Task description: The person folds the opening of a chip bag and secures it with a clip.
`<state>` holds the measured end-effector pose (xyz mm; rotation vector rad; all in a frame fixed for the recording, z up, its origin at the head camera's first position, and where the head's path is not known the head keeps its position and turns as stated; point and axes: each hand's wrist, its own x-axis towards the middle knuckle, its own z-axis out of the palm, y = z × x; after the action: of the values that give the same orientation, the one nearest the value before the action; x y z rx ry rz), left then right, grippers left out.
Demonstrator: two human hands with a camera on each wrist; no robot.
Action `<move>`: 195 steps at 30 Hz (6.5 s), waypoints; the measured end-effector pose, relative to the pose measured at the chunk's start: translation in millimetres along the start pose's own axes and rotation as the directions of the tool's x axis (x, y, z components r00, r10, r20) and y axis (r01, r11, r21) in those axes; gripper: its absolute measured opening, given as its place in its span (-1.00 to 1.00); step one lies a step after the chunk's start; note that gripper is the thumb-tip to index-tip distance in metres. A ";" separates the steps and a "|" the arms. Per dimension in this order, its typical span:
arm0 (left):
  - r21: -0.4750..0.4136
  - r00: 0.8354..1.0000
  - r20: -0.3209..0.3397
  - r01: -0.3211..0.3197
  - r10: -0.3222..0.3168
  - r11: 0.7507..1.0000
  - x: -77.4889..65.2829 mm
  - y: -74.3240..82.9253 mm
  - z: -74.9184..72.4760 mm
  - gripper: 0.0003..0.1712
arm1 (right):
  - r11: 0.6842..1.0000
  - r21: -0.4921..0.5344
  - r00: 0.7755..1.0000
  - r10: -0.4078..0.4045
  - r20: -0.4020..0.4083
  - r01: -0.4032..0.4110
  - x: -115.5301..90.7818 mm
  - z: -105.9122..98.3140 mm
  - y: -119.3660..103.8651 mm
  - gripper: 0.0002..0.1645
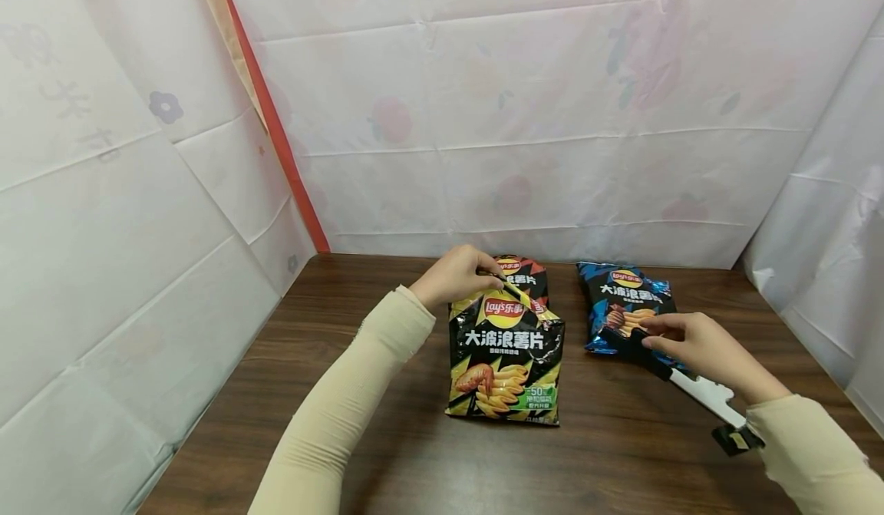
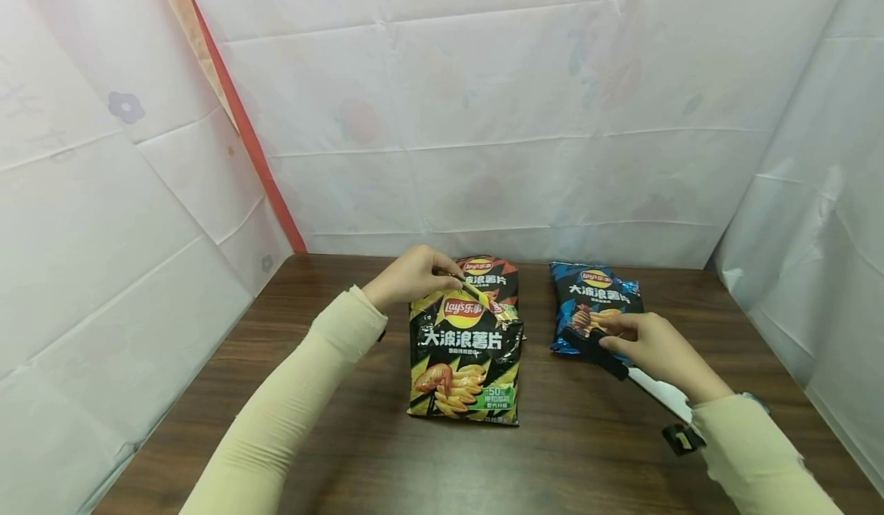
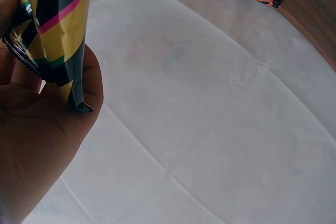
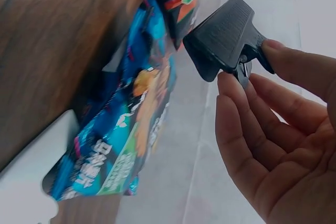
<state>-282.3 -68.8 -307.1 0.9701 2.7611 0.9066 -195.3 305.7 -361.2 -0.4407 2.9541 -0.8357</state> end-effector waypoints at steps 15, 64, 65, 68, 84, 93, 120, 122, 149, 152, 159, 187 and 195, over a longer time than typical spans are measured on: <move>-0.010 1.000 -0.003 0.006 -0.006 1.000 -0.1 -1.0 -0.7 -0.83 | 0.994 0.110 1.000 -0.002 -0.009 0.003 18.7 -17.9 -27.3 -0.38; 0.024 1.000 -0.010 0.002 -0.002 1.000 -2.2 2.0 0.0 -0.84 | 0.966 0.246 0.997 -0.070 -0.042 0.079 68.3 1.7 -92.7 -0.40; 0.024 1.000 -0.010 0.002 -0.002 1.000 -2.3 2.0 -0.1 -0.84 | 0.966 0.246 0.996 -0.072 -0.043 0.080 69.0 2.9 -93.6 -0.41; 0.021 1.000 -0.007 0.007 -0.007 1.000 -3.0 1.6 -0.2 -0.83 | 0.962 0.254 0.995 -0.093 -0.043 0.101 70.3 6.7 -96.6 -0.42; -0.004 1.000 -0.004 0.017 -0.017 1.000 -3.8 -0.6 0.2 -0.81 | 0.945 0.291 0.989 -0.139 -0.050 0.147 74.3 19.0 -101.1 -0.48; -0.013 1.000 0.002 0.016 -0.016 1.000 -3.5 -0.5 0.5 -0.81 | 0.942 0.277 0.981 -0.168 -0.094 0.188 73.8 23.2 -103.3 -0.60; 0.001 1.000 0.001 0.003 -0.003 1.000 -1.3 0.8 1.0 -0.80 | 0.922 0.302 0.963 -0.190 -0.190 0.242 72.6 27.0 -105.8 -0.73; 0.003 1.000 0.000 0.003 -0.003 1.000 -1.3 1.0 0.9 -0.80 | 0.921 0.303 0.963 -0.193 -0.187 0.244 72.7 27.6 -105.1 -0.74; -0.013 1.000 -0.006 -0.016 0.016 1.000 -1.3 -1.2 1.5 -0.79 | 0.925 0.312 0.974 -0.183 -0.136 0.217 73.7 31.3 -103.1 -0.73; -0.022 1.000 -0.003 -0.009 0.009 1.000 -1.2 -1.4 1.6 -0.78 | 0.928 0.307 0.975 -0.177 -0.133 0.210 74.5 31.9 -102.2 -0.73; -0.049 1.000 -0.004 0.004 -0.005 0.999 -0.8 -1.7 2.2 -0.76 | 0.928 0.316 0.978 -0.171 -0.117 0.200 76.2 33.8 -100.3 -0.72; -0.019 1.000 -0.006 -0.019 0.019 1.000 0.5 -0.6 1.8 -0.77 | 0.907 0.383 0.984 -0.170 -0.049 0.176 79.1 37.6 -96.1 -0.64; -0.021 1.000 -0.007 -0.017 0.017 1.000 0.5 -0.3 2.3 -0.77 | 0.906 0.391 0.987 -0.157 -0.039 0.160 78.9 37.3 -95.0 -0.61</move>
<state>-282.3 -67.5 -309.1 0.9904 2.7471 0.9407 -242.0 187.2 -340.8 -0.6538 2.6756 -1.4126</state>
